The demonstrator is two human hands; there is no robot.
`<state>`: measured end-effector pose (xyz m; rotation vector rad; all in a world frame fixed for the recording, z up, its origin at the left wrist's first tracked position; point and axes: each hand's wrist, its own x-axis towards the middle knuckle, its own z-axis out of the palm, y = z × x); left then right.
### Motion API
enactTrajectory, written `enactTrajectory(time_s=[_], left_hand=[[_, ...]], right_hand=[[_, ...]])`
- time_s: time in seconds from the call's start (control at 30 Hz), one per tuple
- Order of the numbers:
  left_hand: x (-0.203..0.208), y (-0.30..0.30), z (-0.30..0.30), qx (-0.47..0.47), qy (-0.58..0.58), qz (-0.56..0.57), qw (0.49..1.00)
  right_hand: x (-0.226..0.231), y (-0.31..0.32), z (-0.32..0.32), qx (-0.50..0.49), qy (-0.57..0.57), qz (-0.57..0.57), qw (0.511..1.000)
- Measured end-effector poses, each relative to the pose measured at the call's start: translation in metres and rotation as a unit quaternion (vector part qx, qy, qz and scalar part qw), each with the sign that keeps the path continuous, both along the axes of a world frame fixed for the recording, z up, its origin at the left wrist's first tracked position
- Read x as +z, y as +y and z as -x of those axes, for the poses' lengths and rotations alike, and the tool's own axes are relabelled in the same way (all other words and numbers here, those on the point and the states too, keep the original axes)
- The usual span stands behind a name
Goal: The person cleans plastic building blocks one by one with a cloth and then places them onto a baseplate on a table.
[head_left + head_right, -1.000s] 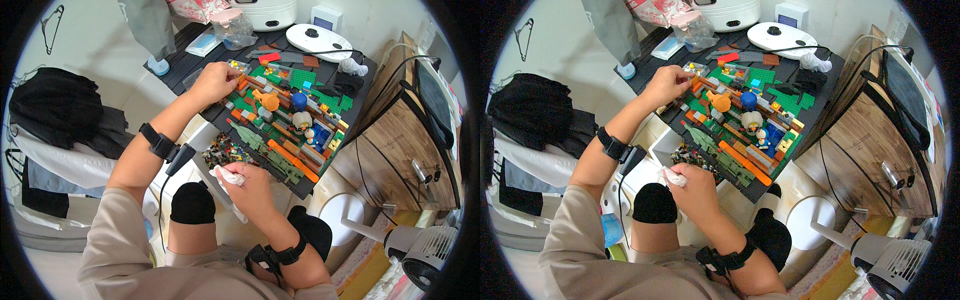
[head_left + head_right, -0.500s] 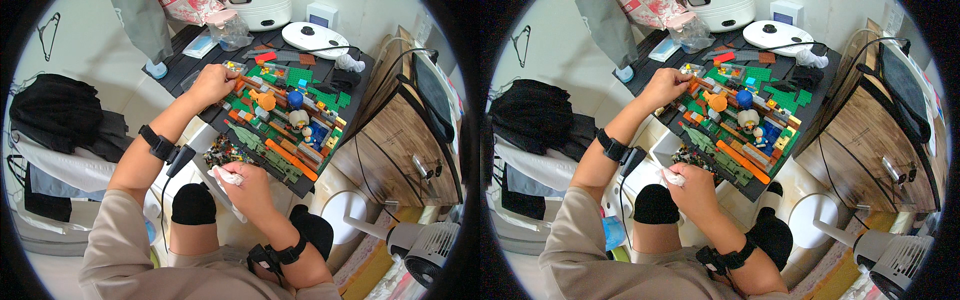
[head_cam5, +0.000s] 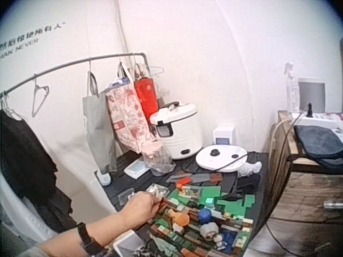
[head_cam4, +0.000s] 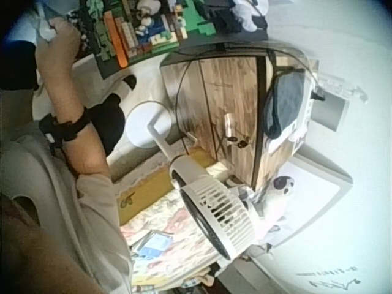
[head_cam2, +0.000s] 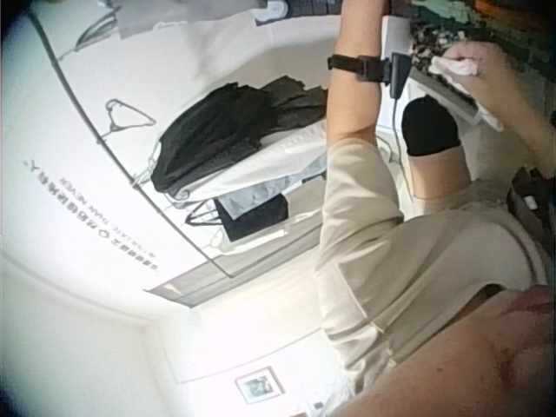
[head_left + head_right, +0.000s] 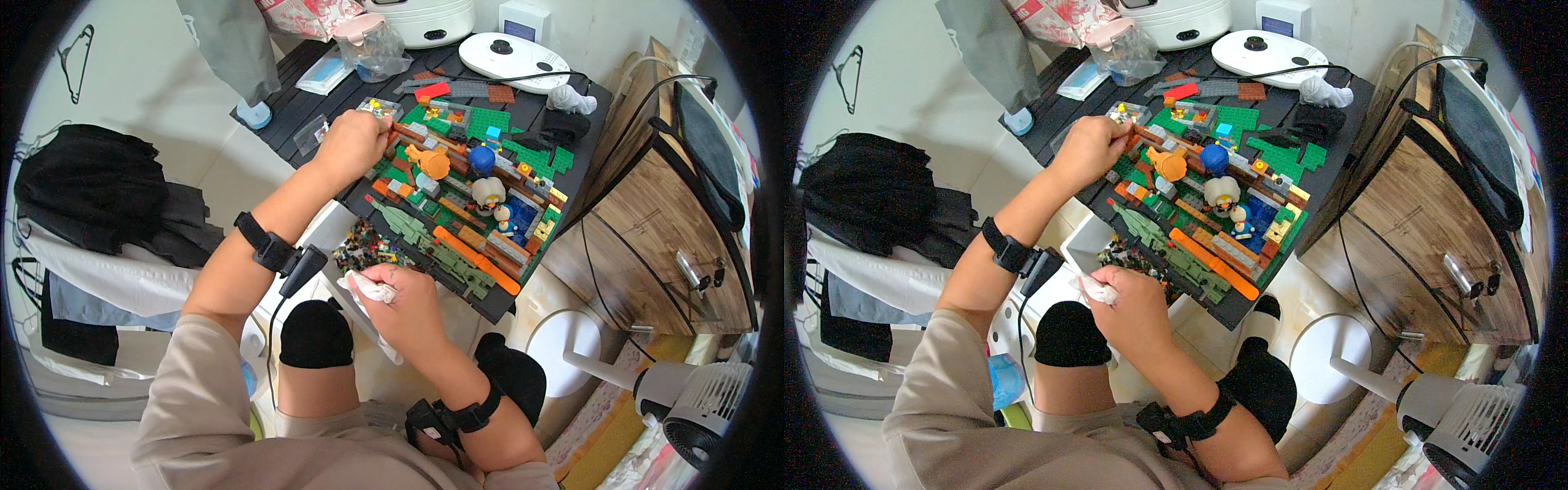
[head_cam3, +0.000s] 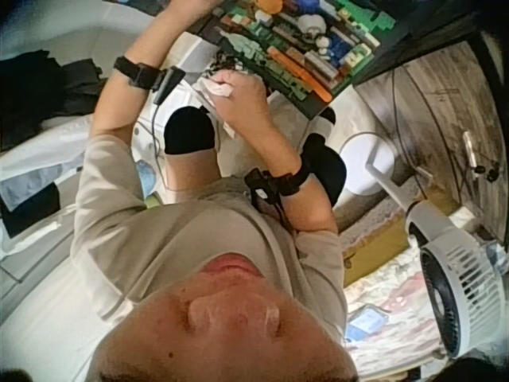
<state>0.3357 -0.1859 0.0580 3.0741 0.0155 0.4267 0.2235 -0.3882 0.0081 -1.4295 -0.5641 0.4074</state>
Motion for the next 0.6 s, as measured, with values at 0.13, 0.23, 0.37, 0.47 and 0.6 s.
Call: enactTrajectory(time_s=[0.13,0.23,0.37,0.47,0.6], left_hand=[[-0.001,0.005,0.005,0.005,-0.029,0.074,0.997],[-0.005,0.004,0.012,0.030,-0.040,0.082,0.995],[-0.005,0.000,0.015,0.034,-0.036,0.078,0.996],[-0.006,0.000,0.014,0.034,-0.032,0.083,0.995],[-0.012,0.005,0.011,0.015,-0.051,0.089,0.995]], right_hand=[[0.006,-0.001,0.001,0.007,0.018,-0.004,1.000],[0.005,0.000,0.001,0.008,0.011,-0.007,1.000],[0.001,0.002,0.001,0.004,-0.005,-0.003,1.000],[0.000,0.002,0.002,0.006,0.000,-0.007,1.000],[-0.001,0.003,0.002,0.008,0.003,-0.006,1.000]])
